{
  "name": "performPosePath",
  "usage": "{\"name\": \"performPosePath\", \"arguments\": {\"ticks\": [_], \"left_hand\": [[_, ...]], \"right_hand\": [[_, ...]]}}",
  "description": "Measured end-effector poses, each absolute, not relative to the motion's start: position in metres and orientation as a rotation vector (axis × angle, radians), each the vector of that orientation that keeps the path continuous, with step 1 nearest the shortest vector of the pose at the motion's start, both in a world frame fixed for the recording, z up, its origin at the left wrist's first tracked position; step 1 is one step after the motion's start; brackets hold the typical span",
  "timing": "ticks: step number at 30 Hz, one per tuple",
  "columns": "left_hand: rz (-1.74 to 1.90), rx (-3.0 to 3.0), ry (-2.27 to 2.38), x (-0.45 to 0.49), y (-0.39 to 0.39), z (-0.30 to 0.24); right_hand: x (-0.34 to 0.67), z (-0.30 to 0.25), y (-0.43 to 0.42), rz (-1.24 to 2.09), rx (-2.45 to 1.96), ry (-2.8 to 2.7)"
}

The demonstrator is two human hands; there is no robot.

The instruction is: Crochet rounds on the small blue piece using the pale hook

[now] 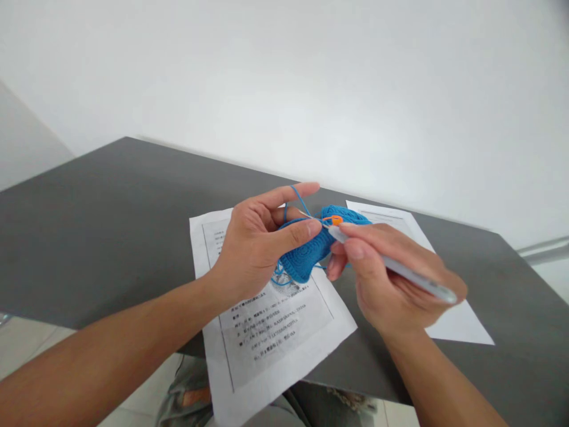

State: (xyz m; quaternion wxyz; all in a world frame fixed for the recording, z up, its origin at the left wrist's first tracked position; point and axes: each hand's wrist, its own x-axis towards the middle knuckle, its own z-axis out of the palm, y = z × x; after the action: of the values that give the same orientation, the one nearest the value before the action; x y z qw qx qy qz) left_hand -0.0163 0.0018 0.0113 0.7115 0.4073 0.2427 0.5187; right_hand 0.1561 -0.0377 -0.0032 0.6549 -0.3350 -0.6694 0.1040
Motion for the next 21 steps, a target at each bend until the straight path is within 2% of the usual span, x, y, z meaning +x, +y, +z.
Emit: {"name": "performPosePath", "arguments": {"ticks": [2,11,13,18,19,21], "left_hand": [[1.172,0.911,0.517,-0.016,0.002,0.011],[1.207,0.915,0.530,-0.017,0.000,0.014],[1.214,0.922,0.525,-0.017,0.000,0.014],[1.219,0.961,0.503,-0.018,0.000,0.011],[1.224,0.962,0.505,-0.018,0.001,0.011],[1.238,0.948,0.518,-0.017,0.001,0.010]], "right_hand": [[0.159,-0.003,-0.039,0.042,-0.731,-1.674],[0.159,-0.002,-0.052,-0.341,-0.851,-1.850],[0.156,-0.004,-0.050,-0.221,-0.819,-1.797],[0.152,-0.011,-0.041,0.425,-0.691,-1.479],[0.152,-0.011,-0.041,0.425,-0.696,-1.478],[0.152,-0.009,-0.044,0.210,-0.761,-1.582]]}}
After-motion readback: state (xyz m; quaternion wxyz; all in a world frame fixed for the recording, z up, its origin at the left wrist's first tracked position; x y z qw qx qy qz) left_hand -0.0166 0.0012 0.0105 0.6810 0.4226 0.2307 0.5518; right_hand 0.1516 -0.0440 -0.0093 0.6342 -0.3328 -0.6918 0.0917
